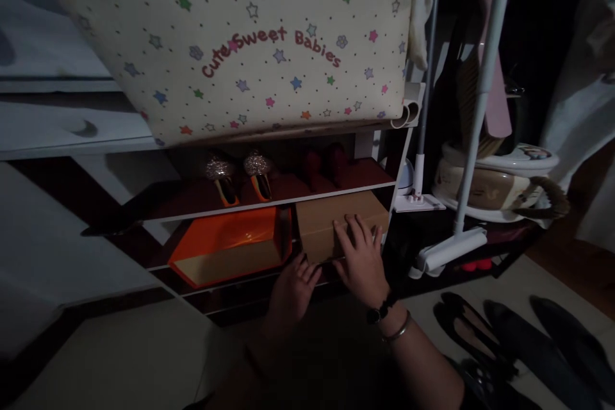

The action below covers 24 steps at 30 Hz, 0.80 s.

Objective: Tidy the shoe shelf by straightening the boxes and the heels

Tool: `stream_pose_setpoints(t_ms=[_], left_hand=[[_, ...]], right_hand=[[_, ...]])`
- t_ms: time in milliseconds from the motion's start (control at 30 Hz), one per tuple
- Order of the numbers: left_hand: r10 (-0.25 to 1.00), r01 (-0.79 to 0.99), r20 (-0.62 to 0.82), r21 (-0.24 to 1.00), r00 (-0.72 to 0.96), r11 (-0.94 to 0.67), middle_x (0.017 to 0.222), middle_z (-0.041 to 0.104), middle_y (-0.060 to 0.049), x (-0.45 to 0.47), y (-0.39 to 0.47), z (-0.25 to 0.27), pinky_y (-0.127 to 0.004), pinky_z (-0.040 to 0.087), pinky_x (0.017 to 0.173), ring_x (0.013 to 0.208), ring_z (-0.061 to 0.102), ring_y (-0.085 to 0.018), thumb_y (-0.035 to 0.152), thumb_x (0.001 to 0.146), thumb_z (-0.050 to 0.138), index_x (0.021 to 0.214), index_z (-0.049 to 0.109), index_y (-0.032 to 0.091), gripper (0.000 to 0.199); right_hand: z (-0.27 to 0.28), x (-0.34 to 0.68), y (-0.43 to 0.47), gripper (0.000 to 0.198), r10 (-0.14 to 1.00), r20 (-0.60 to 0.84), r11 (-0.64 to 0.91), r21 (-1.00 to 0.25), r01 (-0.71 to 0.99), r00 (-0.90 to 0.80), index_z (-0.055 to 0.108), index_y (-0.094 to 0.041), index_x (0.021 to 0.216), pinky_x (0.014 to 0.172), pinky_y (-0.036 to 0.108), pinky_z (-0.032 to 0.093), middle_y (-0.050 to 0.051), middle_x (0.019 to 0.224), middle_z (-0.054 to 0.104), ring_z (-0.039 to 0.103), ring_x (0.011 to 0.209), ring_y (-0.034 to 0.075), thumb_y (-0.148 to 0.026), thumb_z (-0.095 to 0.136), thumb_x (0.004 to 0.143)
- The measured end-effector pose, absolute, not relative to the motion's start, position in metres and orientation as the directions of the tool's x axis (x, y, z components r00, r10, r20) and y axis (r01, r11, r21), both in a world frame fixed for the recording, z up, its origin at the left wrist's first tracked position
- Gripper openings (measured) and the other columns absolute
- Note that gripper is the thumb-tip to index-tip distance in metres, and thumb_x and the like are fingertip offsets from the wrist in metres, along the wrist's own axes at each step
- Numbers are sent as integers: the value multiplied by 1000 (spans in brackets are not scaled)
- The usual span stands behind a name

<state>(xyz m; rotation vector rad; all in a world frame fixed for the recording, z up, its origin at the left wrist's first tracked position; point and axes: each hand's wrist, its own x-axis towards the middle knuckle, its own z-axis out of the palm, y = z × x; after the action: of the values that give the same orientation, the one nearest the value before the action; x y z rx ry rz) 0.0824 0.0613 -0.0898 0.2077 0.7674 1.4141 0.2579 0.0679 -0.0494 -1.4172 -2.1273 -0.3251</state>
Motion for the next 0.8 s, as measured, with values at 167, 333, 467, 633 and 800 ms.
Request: stream_pose_setpoints(t_ms=[167, 333, 467, 633, 800], left_hand=[[931, -830, -352, 486, 99, 273, 133, 63, -18, 102, 31, -86, -45, 42, 119, 119, 68, -24, 22, 96, 45, 158, 30, 20, 64], [927, -805, -342, 501, 153, 318, 126, 65, -18, 97, 19, -94, -45, 42, 118, 116, 68, -26, 27, 96, 48, 162, 22, 17, 72], [927, -774, -347, 544, 144, 324, 128, 66, -17, 85, 20, -100, -48, 42, 115, 116, 67, -27, 38, 97, 53, 161, 27, 23, 70], [918, -728, -341, 575, 201, 373, 138, 65, -14, 68, 21, -88, -48, 43, 114, 129, 62, -30, 49, 99, 52, 153, 44, 28, 59], [923, -733, -339, 580, 181, 356, 152, 56, -15, 57, 24, -95, -49, 41, 115, 138, 55, -30, 54, 97, 52, 157, 37, 27, 68]], right_hand=[[-52, 278, 60, 93, 729, 599, 404, 14, 915, -331, 33, -29, 160, 113, 84, 7, 23, 166, 27, 21, 155, 47, -29, 81, 80], [-68, 287, 57, 70, 631, 656, 489, 79, 869, -415, 50, -33, 146, 112, 86, 7, 18, 167, 24, 27, 152, 46, -24, 77, 82], [-71, 281, 41, 67, 528, 745, 549, 68, 833, -408, 50, -37, 142, 111, 86, 16, 14, 167, 13, 31, 147, 45, -21, 76, 82], [-75, 270, -11, 73, 527, 762, 567, 15, 824, -377, 48, -46, 143, 111, 86, 19, 9, 165, 18, 38, 141, 41, -15, 74, 83], [-98, 288, -66, 80, 493, 813, 572, -34, 819, -311, 50, -56, 139, 111, 88, 18, 2, 166, 21, 47, 135, 40, -9, 73, 79]])
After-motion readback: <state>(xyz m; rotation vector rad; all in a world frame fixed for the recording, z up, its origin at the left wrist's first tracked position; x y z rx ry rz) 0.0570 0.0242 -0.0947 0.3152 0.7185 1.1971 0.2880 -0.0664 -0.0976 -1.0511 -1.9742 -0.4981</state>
